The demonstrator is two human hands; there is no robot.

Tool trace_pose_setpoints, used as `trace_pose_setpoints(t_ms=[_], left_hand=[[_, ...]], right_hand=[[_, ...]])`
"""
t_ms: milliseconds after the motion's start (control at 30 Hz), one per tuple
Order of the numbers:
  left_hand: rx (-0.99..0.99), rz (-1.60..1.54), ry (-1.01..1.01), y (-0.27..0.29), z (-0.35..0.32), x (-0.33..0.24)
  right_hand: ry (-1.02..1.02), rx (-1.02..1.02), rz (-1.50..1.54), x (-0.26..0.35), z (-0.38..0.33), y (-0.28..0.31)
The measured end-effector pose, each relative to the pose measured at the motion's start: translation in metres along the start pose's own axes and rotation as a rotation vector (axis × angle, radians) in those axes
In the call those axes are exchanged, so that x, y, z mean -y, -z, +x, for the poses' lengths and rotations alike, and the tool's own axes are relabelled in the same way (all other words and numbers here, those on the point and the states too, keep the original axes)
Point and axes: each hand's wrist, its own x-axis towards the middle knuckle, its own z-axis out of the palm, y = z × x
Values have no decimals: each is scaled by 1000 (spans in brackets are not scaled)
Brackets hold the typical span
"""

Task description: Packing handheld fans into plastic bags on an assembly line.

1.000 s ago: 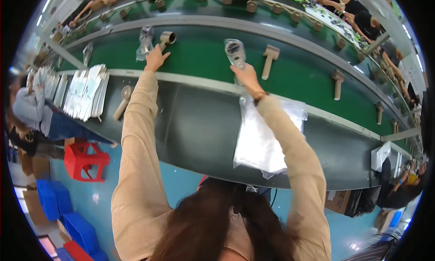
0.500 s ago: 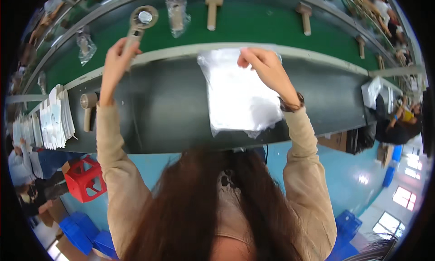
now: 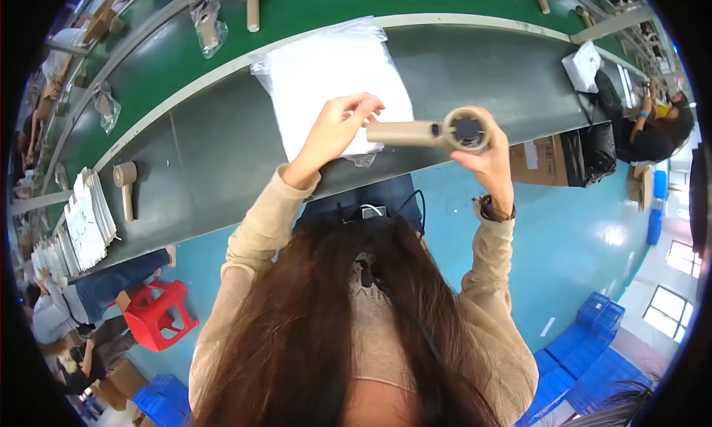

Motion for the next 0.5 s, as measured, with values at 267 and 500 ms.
trace_pose_setpoints(t_ms=[267,500], left_hand=[[-113,900,-251,-35,2,41],[-88,749,-101,-21,3,41]], right_hand=[[-209,-729,526,-64,-57,-24],[-330,-723,673,-69,-73,-55]])
